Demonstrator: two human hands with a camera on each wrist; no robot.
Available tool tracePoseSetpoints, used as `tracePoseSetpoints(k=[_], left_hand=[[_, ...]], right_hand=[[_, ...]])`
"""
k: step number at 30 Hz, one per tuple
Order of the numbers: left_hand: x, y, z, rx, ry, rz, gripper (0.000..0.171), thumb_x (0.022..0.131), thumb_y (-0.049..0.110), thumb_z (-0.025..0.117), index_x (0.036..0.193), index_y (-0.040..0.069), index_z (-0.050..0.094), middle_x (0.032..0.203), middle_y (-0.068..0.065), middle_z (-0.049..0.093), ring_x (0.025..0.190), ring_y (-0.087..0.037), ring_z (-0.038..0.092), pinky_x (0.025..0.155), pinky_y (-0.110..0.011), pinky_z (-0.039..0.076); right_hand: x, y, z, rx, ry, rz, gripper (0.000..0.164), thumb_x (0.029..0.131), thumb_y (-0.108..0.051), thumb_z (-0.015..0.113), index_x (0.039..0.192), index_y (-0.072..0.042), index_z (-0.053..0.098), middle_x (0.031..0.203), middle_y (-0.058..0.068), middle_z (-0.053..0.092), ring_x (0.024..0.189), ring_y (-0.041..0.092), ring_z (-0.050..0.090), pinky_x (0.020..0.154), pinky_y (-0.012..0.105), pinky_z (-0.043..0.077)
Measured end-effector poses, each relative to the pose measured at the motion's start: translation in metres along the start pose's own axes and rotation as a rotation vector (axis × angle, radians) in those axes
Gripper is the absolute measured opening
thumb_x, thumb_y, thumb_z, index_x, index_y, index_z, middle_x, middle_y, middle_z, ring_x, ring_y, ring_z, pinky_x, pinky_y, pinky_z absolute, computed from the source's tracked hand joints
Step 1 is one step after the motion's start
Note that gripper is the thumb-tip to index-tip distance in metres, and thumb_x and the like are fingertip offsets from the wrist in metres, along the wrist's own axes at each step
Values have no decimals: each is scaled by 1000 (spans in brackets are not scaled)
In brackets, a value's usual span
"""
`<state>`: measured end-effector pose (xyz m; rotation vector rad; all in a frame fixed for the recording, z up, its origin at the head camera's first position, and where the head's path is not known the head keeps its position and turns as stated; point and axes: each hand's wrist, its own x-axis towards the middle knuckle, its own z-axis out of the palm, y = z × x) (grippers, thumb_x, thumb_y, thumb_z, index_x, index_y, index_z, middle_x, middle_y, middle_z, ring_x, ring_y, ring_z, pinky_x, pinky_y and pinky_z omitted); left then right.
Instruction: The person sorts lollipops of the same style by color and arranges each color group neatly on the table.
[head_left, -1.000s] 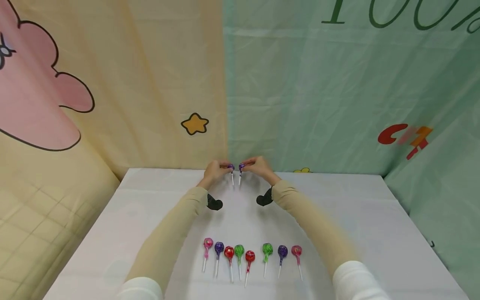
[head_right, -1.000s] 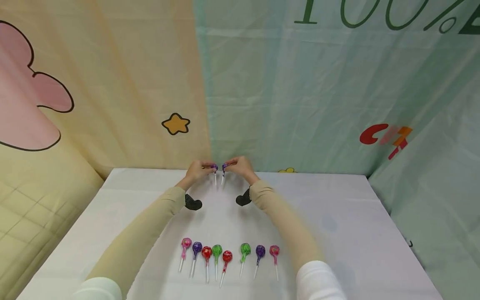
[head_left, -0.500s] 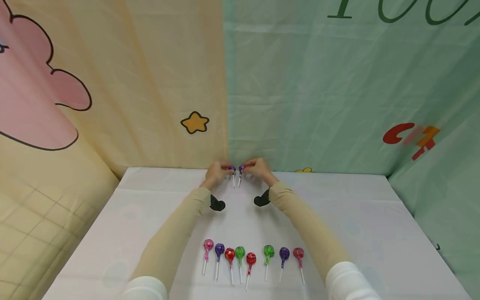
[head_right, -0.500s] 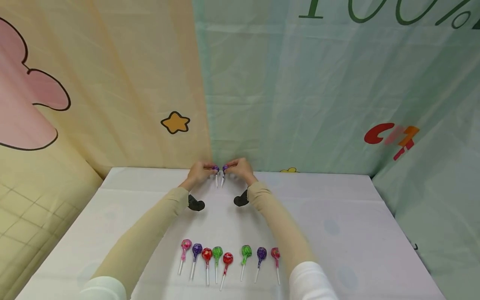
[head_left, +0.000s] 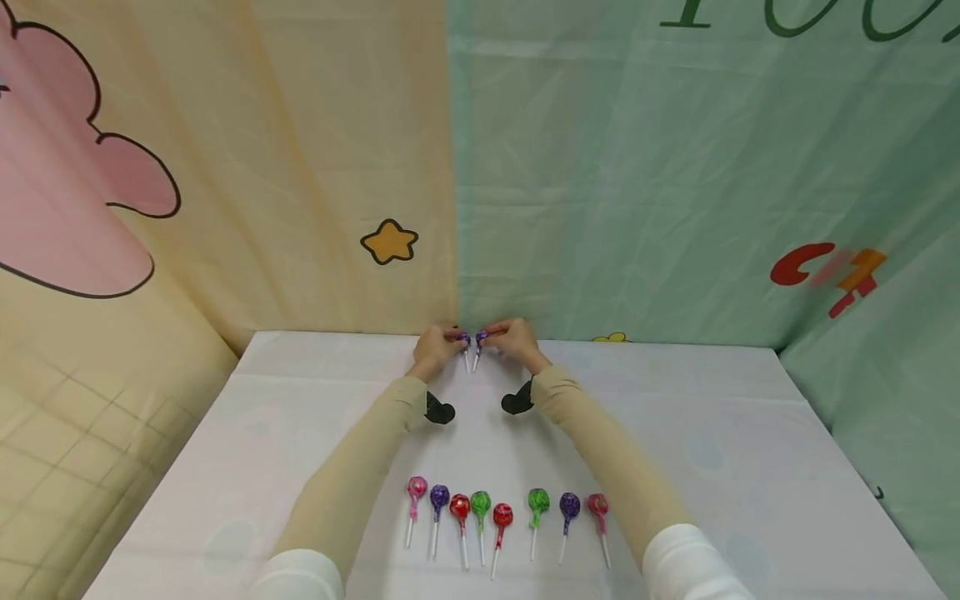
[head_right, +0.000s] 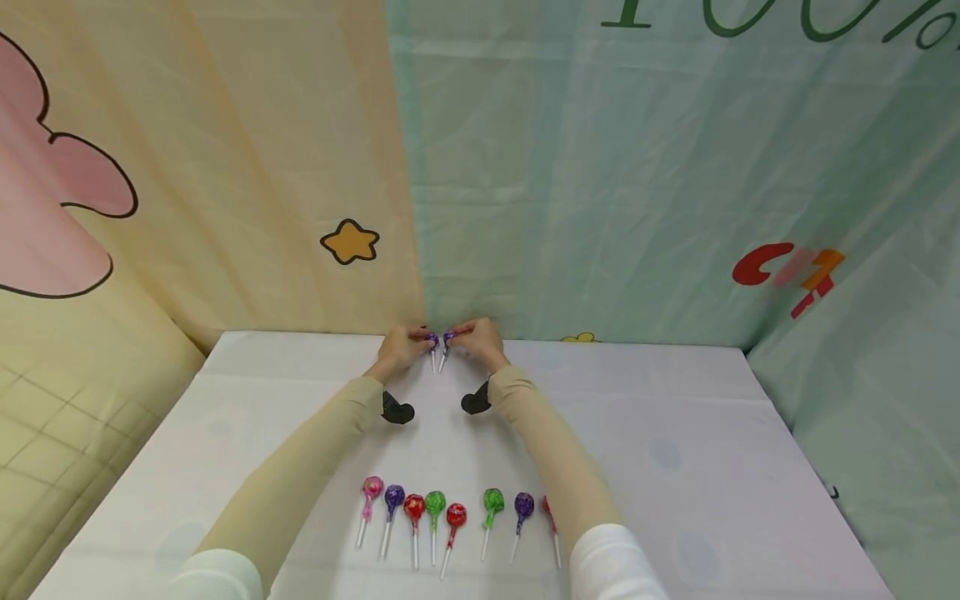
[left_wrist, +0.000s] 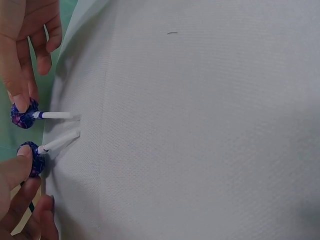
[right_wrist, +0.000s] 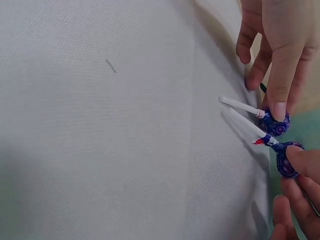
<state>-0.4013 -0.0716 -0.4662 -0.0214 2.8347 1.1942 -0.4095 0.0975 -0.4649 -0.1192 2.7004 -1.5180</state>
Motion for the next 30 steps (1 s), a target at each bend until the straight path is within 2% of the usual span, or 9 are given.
tracePoseSetpoints(k=[5, 14, 23, 30], left_hand=[[-1, -4, 3, 11, 16, 10, 29, 90, 23, 68, 115, 9, 71, 119, -8, 69, 112, -23, 62, 91, -39, 46], [-3, -7, 5, -2, 58, 15, 27, 88, 24, 69, 112, 12, 72, 104, -7, 72, 93, -20, 63, 74, -29, 44], [1, -9, 5, -24, 47, 59, 29, 89, 20, 69, 114, 7, 70, 103, -11, 72, 93, -22, 64, 78, -34, 48], [2, -8, 4, -19, 36, 74, 30, 88, 19, 70, 115, 6, 70, 104, -11, 72, 96, -23, 65, 81, -34, 48]], right_hand=[[-2, 3, 7, 10, 1, 15, 25, 80, -8, 76, 103, 1, 73, 100, 18, 73, 60, 6, 54, 54, 16, 42], [-1, 2, 15, -21, 11, 29, 24, 81, -10, 75, 103, -1, 74, 98, 16, 74, 64, 8, 58, 55, 16, 42], [1, 3, 16, -44, 13, 41, 25, 83, -14, 74, 104, -2, 74, 100, 15, 74, 68, 10, 60, 58, 17, 44], [0, 1, 13, -52, -20, 59, 27, 84, -17, 74, 107, -4, 73, 104, 13, 73, 69, 9, 58, 59, 17, 43]])
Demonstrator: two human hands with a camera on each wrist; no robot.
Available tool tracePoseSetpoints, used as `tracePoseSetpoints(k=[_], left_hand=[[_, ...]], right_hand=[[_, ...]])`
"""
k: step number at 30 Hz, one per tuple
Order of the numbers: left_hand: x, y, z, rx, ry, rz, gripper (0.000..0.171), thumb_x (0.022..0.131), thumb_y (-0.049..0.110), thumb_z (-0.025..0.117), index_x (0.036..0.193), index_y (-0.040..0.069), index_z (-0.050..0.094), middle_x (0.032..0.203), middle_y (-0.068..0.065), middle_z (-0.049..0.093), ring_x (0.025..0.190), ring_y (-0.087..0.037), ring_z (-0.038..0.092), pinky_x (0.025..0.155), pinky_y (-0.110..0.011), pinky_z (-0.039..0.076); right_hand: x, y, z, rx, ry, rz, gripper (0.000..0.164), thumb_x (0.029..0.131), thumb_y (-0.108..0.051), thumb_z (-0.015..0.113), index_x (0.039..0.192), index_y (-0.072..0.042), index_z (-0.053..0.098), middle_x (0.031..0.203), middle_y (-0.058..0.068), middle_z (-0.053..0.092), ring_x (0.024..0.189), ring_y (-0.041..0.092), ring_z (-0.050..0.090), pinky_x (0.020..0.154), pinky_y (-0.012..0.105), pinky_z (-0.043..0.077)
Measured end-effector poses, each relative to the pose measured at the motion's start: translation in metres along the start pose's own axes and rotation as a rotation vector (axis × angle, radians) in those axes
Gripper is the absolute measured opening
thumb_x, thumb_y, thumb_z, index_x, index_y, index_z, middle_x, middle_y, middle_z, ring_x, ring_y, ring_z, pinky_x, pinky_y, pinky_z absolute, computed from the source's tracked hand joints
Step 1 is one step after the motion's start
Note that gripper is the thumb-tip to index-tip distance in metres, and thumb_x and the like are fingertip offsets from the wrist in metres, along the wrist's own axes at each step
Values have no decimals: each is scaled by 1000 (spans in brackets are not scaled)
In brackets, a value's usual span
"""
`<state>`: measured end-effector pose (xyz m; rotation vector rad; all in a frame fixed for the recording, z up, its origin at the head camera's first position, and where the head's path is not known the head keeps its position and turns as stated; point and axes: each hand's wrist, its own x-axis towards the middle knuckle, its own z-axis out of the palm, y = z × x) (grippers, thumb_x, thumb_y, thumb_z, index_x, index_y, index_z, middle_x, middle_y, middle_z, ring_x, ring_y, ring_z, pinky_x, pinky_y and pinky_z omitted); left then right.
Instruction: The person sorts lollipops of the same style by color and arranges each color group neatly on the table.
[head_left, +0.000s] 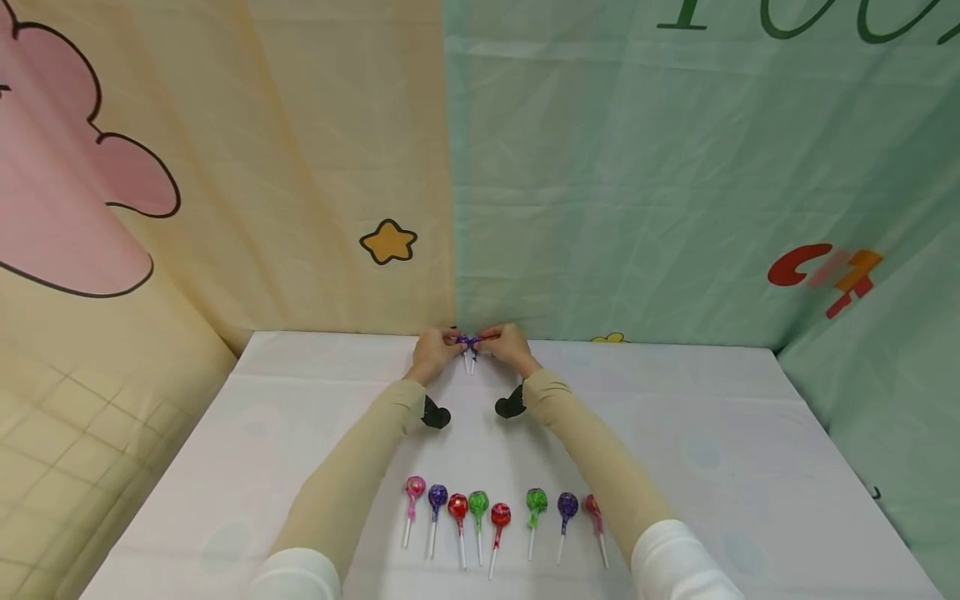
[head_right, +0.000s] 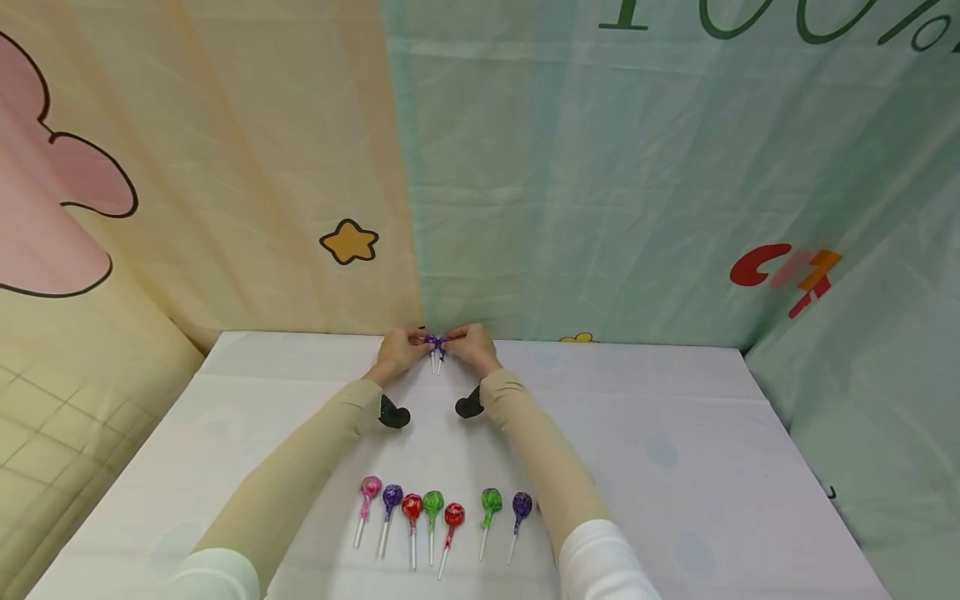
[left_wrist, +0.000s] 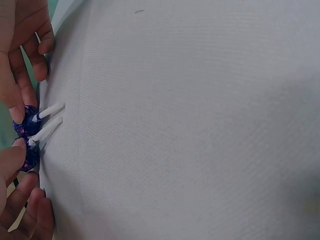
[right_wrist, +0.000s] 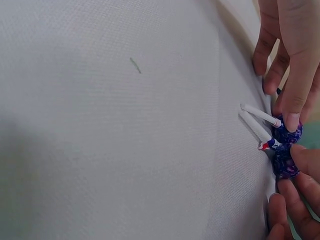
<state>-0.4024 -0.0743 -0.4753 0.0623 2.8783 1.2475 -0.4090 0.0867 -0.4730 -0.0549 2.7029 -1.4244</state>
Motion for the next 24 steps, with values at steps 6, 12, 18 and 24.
tracePoseSetpoints(k=[6, 12, 18, 24], left_hand=[[-1, 3, -1, 2, 2, 6, 31, 87, 18, 70, 115, 5, 69, 104, -12, 71, 96, -23, 65, 82, -34, 48], [-3, 4, 0, -18, 4, 0, 30, 87, 14, 71, 114, 3, 69, 104, -15, 71, 96, -25, 65, 82, -34, 49], [-4, 2, 1, -21, -11, -13, 30, 87, 15, 71, 114, 2, 68, 105, -15, 71, 98, -25, 64, 84, -36, 49], [-4, 2, -1, -6, -1, -3, 32, 87, 17, 71, 115, 2, 68, 104, -15, 71, 100, -26, 65, 88, -38, 49]], right_hand=[[-1, -1, -2, -46, -13, -6, 27, 85, -20, 72, 108, -5, 73, 103, 11, 73, 64, 7, 54, 57, 17, 42], [-2, -1, -2, -86, -12, 9, 27, 86, -23, 71, 107, -6, 73, 101, 11, 74, 66, 8, 57, 58, 17, 42], [-5, -1, -1, -109, -14, 12, 27, 86, -23, 71, 106, -5, 74, 100, 10, 74, 67, 8, 57, 58, 17, 41], [-5, -1, -3, -78, -17, 7, 28, 85, -25, 72, 105, -6, 74, 97, 10, 74, 61, 6, 54, 56, 17, 40]])
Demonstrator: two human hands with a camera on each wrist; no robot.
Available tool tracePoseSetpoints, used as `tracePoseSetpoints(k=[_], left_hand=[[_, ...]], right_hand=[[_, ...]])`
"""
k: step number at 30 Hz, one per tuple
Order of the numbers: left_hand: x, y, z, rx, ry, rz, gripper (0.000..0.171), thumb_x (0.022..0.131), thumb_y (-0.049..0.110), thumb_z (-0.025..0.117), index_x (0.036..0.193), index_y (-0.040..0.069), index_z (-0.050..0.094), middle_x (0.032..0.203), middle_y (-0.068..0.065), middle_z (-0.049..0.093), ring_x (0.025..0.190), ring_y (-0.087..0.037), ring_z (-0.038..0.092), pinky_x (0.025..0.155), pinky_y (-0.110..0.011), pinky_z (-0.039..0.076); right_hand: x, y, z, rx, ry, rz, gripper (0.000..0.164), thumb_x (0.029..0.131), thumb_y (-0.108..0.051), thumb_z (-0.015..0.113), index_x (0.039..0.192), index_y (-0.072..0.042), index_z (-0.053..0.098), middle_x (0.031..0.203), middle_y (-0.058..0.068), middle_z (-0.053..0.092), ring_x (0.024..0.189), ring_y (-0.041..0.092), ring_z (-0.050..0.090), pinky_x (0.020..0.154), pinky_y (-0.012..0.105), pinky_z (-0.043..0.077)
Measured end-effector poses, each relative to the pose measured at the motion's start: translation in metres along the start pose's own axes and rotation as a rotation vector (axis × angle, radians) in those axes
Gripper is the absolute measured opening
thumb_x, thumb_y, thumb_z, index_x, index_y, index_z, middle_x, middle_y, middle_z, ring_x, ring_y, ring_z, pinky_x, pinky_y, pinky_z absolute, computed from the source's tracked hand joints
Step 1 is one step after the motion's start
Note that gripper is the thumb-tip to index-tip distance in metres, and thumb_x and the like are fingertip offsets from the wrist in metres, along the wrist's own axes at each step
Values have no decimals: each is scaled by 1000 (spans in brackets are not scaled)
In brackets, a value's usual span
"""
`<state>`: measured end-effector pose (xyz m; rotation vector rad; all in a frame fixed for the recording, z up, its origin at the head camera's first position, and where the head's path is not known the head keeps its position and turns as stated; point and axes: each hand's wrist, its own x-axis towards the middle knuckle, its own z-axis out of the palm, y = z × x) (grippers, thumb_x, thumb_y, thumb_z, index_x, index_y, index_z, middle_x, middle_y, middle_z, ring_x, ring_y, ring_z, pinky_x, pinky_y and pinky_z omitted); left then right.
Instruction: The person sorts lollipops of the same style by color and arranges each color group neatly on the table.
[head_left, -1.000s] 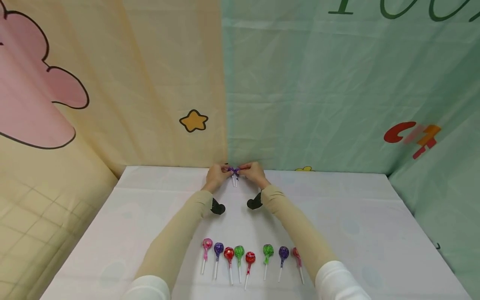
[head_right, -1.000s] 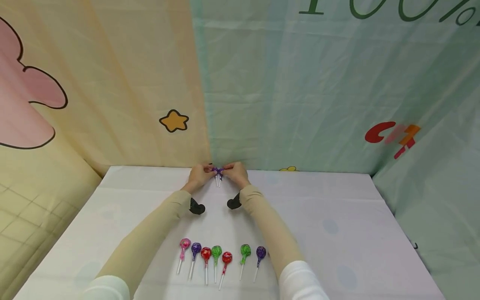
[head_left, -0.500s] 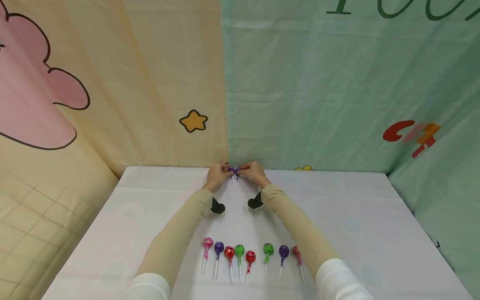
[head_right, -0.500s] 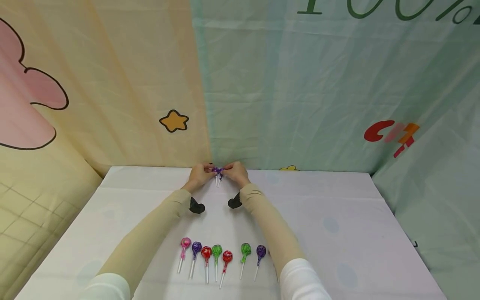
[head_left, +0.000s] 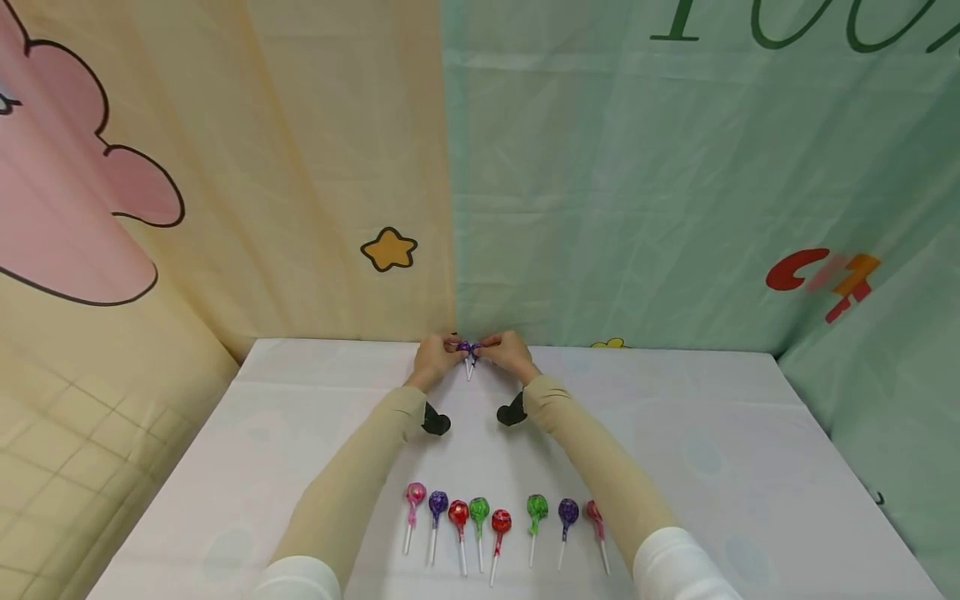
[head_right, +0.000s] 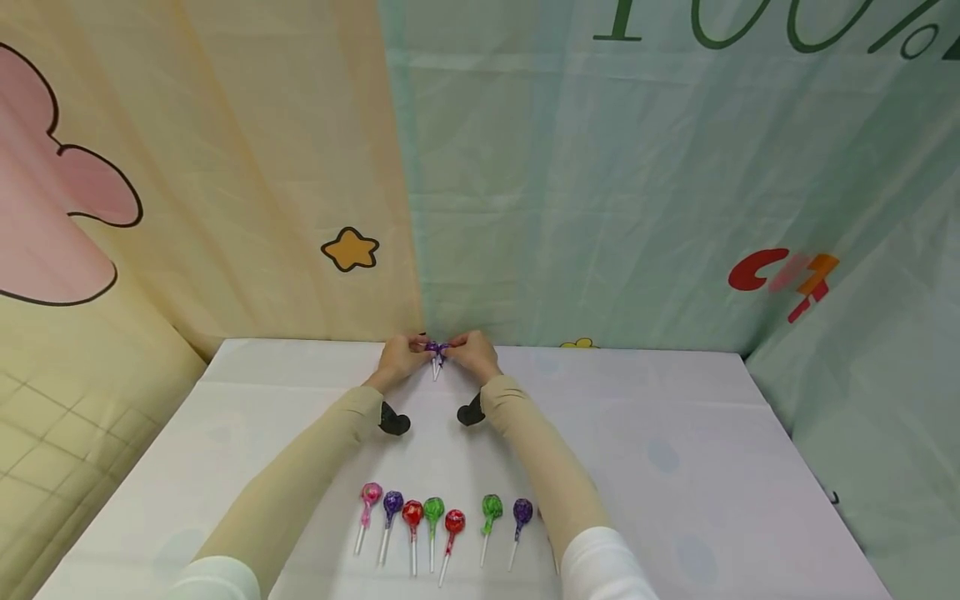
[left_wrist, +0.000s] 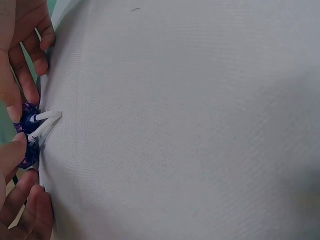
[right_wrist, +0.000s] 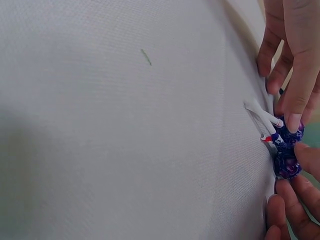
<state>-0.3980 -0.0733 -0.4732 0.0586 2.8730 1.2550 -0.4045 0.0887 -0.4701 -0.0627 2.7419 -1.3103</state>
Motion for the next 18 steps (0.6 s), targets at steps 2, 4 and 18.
tracePoseSetpoints(k=[2, 4, 18], left_hand=[[0, 1, 0, -1, 0, 4, 32, 87, 17, 71, 116, 2, 68, 105, -15, 71, 100, -26, 65, 88, -38, 49], [-1, 1, 0, -3, -2, 8, 33, 87, 17, 70, 116, 2, 67, 105, -15, 71, 100, -26, 65, 88, -38, 49], [-6, 7, 0, 21, 61, -29, 31, 90, 21, 66, 116, 3, 68, 105, -15, 70, 96, -26, 64, 83, -36, 49]], right_hand=[[0, 1, 0, 8, 2, -3, 28, 85, -25, 72, 105, -5, 73, 97, 10, 74, 61, 6, 54, 56, 17, 41], [-1, 1, -1, 12, 3, -1, 29, 84, -25, 73, 105, -6, 73, 98, 10, 74, 62, 6, 55, 57, 17, 42], [-9, -2, -16, -57, -15, 14, 35, 86, -29, 71, 113, -8, 70, 106, 10, 72, 78, 17, 66, 64, 23, 48]])
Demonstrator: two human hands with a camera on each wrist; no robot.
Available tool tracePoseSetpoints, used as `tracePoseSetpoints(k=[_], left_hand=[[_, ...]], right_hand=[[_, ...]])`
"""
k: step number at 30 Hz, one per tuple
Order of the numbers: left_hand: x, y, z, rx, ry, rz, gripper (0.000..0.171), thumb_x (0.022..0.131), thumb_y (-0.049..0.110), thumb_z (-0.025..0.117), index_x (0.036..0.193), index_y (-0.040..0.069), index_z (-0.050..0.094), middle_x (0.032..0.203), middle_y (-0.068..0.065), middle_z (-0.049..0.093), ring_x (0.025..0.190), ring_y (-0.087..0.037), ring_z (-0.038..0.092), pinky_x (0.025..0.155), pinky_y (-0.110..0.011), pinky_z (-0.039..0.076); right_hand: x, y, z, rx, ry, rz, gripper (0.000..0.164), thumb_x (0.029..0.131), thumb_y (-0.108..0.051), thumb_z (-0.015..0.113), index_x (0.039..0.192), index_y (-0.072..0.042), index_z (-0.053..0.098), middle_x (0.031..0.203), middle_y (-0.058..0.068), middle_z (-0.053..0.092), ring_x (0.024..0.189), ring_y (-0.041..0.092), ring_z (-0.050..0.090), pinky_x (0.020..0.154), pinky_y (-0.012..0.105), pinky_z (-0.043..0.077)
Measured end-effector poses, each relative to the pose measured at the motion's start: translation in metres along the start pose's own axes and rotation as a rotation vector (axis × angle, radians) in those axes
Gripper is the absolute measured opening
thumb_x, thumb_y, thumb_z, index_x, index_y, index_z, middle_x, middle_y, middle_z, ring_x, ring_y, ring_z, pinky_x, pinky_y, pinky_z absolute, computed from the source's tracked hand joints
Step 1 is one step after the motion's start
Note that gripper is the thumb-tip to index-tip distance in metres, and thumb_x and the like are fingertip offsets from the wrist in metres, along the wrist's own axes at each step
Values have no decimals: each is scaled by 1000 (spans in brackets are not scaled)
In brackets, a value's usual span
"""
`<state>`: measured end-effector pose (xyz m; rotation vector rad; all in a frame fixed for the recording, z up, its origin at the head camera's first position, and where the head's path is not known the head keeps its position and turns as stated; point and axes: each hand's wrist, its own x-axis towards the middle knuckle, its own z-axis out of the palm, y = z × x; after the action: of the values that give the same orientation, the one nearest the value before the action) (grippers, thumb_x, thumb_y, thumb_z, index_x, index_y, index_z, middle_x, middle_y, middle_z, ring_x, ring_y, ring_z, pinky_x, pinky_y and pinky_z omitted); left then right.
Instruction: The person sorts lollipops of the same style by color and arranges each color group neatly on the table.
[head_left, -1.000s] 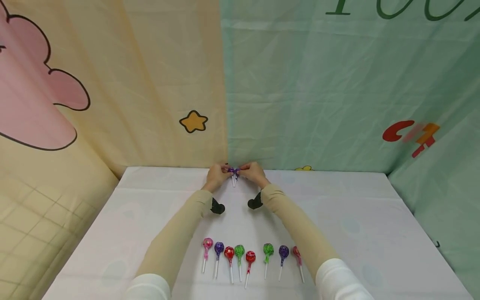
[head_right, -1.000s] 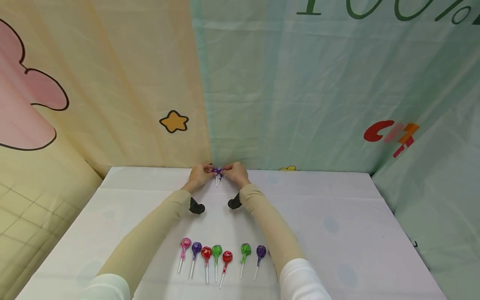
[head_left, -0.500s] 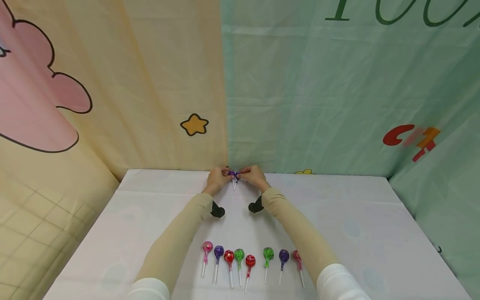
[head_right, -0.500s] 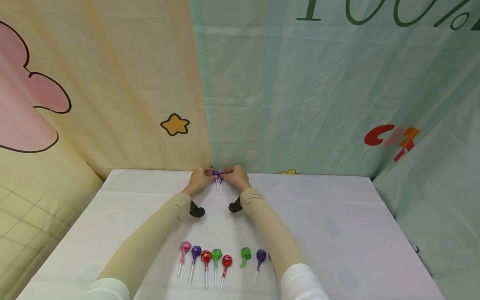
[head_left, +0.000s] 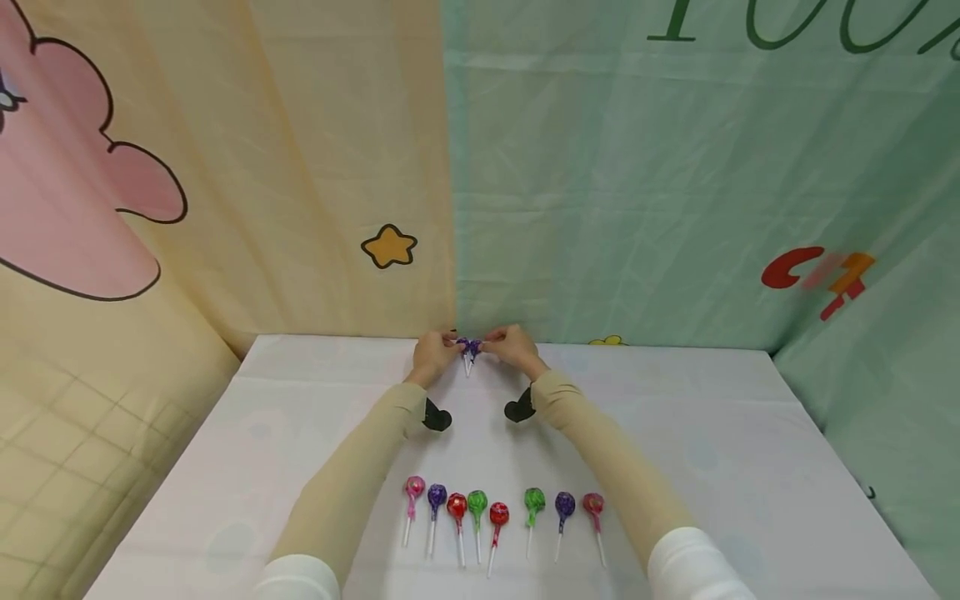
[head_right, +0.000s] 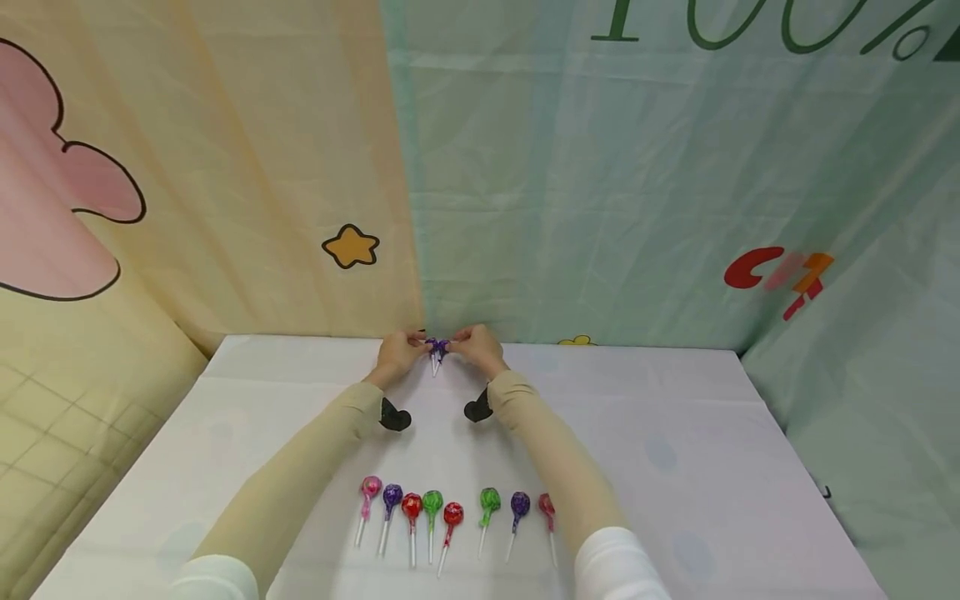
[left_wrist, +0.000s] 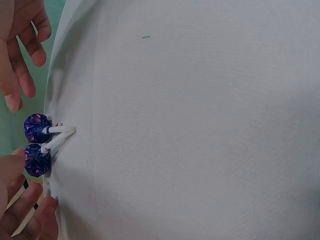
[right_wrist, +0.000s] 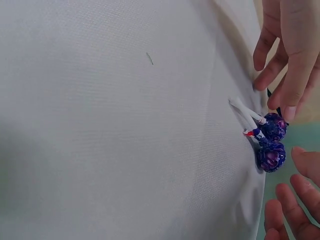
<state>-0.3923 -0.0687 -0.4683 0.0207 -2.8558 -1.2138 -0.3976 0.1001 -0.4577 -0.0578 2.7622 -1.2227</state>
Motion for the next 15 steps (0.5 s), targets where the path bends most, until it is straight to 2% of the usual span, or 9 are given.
tracePoseSetpoints(k=[6, 12, 15], left_hand=[[-4, 5, -6, 43, 2, -20, 31, 90, 23, 67, 116, 7, 70, 104, -12, 69, 91, -23, 61, 77, -32, 46], [-13, 2, -17, 54, -14, -49, 35, 89, 25, 67, 116, 3, 68, 116, -17, 65, 102, -29, 59, 86, -39, 46], [-19, -2, -23, 45, -13, -29, 37, 90, 24, 66, 119, 2, 66, 119, -19, 64, 108, -32, 58, 91, -41, 45]], right_hand=[[-6, -2, -9, 7, -5, -2, 36, 87, -29, 70, 116, -8, 69, 112, 12, 70, 91, 22, 68, 73, 30, 52], [-16, -6, -15, 13, 0, -22, 35, 87, -27, 70, 116, -8, 69, 113, 13, 70, 96, 25, 67, 76, 33, 52], [-21, -9, -16, 5, 7, -38, 35, 87, -26, 71, 116, -8, 69, 111, 12, 70, 95, 25, 66, 73, 31, 51]])
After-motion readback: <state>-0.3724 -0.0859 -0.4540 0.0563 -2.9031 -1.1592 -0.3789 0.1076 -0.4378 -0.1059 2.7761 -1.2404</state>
